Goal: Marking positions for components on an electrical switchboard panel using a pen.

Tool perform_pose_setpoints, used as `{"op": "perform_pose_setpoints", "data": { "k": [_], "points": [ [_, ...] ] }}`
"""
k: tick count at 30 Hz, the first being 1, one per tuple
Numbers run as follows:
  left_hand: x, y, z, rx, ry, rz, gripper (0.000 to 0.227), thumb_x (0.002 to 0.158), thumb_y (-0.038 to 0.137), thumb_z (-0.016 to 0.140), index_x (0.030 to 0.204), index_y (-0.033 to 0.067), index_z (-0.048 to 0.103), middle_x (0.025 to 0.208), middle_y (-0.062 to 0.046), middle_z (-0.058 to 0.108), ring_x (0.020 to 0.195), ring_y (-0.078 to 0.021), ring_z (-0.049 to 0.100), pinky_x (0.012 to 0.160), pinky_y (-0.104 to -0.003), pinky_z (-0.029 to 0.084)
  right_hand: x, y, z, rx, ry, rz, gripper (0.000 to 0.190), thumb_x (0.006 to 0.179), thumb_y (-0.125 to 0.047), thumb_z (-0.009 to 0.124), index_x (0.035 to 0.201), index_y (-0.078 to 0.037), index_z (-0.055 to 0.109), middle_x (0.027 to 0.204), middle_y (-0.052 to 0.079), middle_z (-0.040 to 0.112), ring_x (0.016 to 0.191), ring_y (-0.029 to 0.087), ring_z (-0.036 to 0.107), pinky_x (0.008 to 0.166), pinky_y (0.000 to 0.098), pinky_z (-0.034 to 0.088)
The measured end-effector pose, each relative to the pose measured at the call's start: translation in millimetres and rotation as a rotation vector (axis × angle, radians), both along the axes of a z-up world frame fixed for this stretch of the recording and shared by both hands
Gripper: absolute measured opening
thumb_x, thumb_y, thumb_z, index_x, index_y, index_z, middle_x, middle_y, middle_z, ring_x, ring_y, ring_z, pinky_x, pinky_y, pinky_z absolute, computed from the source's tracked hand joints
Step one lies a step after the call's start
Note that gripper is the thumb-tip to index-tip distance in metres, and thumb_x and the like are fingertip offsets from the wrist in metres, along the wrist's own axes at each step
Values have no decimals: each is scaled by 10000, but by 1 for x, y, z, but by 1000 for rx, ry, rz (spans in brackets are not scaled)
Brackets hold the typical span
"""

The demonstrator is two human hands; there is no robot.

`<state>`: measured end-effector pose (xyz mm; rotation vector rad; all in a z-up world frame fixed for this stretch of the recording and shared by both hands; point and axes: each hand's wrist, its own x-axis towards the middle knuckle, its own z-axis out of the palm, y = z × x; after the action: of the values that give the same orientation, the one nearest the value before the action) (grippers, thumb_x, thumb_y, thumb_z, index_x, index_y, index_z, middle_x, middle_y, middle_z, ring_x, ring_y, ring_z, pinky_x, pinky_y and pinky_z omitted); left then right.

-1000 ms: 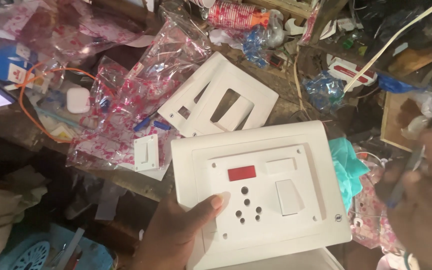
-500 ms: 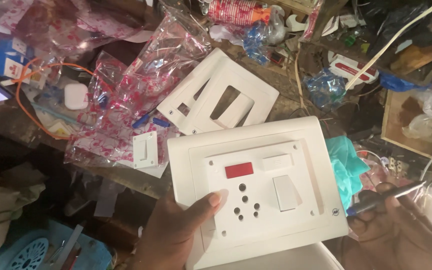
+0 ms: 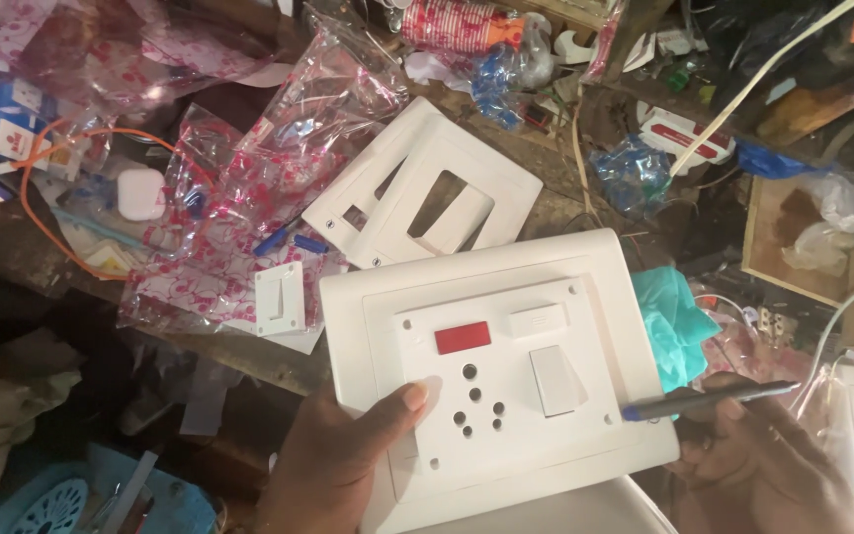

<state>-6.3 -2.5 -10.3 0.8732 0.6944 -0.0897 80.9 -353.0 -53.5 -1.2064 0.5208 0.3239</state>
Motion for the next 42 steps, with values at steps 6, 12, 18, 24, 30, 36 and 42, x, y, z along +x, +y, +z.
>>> {"op": "perform_pose_setpoints", "data": {
  "k": [6, 12, 18, 24, 30, 36, 42],
  "points": [
    [-14, 1, -30, -8, -123, -28, 639, 867, 165, 791, 1409, -39, 520, 1253, -202, 736, 1141, -243, 675, 987, -419, 516, 0, 12, 8, 27, -70, 93, 286, 1027, -81, 488, 1269, 22, 600, 1208, 302, 669, 1120, 449, 671, 932, 623, 488],
    [-13, 6, -32, -14, 57, -80, 687, 866, 201, 801, 1435, -25, 489, 1249, -251, 687, 1186, -273, 703, 1018, -431, 530, 1, 21, 15, 66, -172, 160, 353, 1017, -41, 518, 1361, 33, 547, 1249, 256, 639, 1172, 440, 646, 911, 677, 496],
    [-11, 5, -28, 90, -199, -42, 722, 846, 158, 788, 1481, -28, 499, 1299, -182, 691, 1175, -221, 638, 1001, -411, 504, 4, 39, 30, 55, -120, 157, 583, 1029, -58, 475, 1611, -81, 485, 1306, 222, 598, 1266, 395, 609, 1021, 623, 461],
    [1, 6, -12, 116, -63, -59, 714, 732, 164, 761, 1408, 16, 586, 1165, -123, 723, 1030, -172, 660, 896, -362, 538, 23, 44, 17, 186, -238, 276, 419, 994, -54, 455, 1408, 1, 485, 1294, 175, 641, 1233, 328, 601, 980, 568, 459],
    [-1, 6, -22, 78, -24, -48, 728, 723, 169, 771, 1413, 27, 586, 1158, -123, 720, 1021, -177, 657, 893, -372, 540, 41, 37, 0, 236, -245, 256, 219, 1113, -61, 496, 1303, 41, 532, 1174, 172, 586, 1043, 256, 583, 889, 455, 442],
    [1, 6, -16, 44, 7, -28, 759, 696, 167, 767, 1420, 43, 577, 1169, -117, 721, 1044, -172, 662, 913, -378, 540, 50, 72, 21, -724, -1241, 683, 355, 949, 56, 597, 1289, 47, 497, 1234, 119, 581, 1023, 180, 621, 826, 301, 548],
    [-13, 6, -43, -78, -73, -47, 701, 843, 154, 813, 1447, 4, 490, 1282, -213, 723, 1177, -256, 681, 1008, -434, 547, 63, 79, 36, -1288, -1257, 586, 258, 952, -103, 657, 1190, -60, 565, 1326, 150, 630, 1093, 262, 679, 872, 366, 553]
  ]
}}
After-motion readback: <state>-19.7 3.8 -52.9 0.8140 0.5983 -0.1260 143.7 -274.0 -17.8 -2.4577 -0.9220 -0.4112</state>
